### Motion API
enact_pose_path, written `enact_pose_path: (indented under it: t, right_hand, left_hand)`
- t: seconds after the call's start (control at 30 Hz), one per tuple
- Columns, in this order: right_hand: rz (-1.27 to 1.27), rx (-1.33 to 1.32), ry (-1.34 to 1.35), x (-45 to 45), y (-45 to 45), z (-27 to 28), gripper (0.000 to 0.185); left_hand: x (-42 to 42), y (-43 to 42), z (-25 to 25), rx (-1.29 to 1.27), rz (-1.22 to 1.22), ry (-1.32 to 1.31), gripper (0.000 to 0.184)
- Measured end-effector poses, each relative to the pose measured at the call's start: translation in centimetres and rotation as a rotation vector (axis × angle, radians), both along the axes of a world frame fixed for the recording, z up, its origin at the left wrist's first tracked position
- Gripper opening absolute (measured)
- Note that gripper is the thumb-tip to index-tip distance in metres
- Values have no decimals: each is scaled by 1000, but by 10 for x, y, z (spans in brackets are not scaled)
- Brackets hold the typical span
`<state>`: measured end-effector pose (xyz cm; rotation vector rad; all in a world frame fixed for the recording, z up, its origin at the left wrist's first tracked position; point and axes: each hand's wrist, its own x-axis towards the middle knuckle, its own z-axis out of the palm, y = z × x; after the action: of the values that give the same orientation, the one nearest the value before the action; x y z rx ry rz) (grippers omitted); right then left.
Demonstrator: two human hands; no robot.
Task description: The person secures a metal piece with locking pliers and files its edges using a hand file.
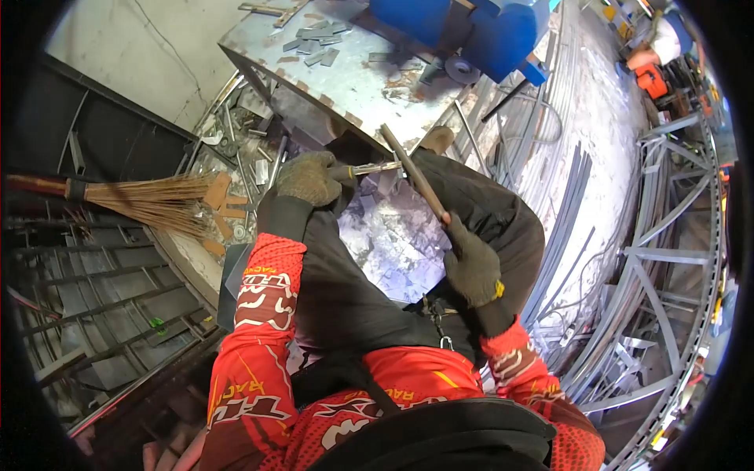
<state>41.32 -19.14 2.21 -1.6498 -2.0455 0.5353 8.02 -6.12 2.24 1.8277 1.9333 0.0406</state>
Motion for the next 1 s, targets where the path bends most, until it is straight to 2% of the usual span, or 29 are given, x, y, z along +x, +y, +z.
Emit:
enact_pose_path:
  t: [0.07, 0.13, 0.23, 0.43, 0.53, 0.63, 0.8, 1.0]
  right_hand:
    - [22, -110, -111, -10, 32, 3, 70]
    - [73, -92, -193, -30, 72, 3, 69]
    - [202, 16, -113, -40, 115, -4, 69]
    - [159, -152, -117, 24, 59, 13, 70]
    - [150, -129, -98, 48, 29, 18, 71]
    - [143, -118, -133, 28, 52, 19, 68]
    - [146, -10, -132, -38, 114, 2, 59]
    - [-175, 2, 357, -19, 96, 13, 61]
  left_hand:
    - [-2, 0, -6, 25, -17, -25, 37]
    - [0, 0, -5, 51, -31, -47, 36]
    - [0, -2, -1, 20, 9, -28, 38]
    - [-2, -4, -5, 71, 11, -22, 37]
    - [-1, -1, -6, 37, -1, -45, 37]
    - [0, 2, -5, 76, -10, -10, 37]
    - [2, 0, 1, -22, 5, 11, 41]
    - [8, -22, 18, 14, 0, -111, 44]
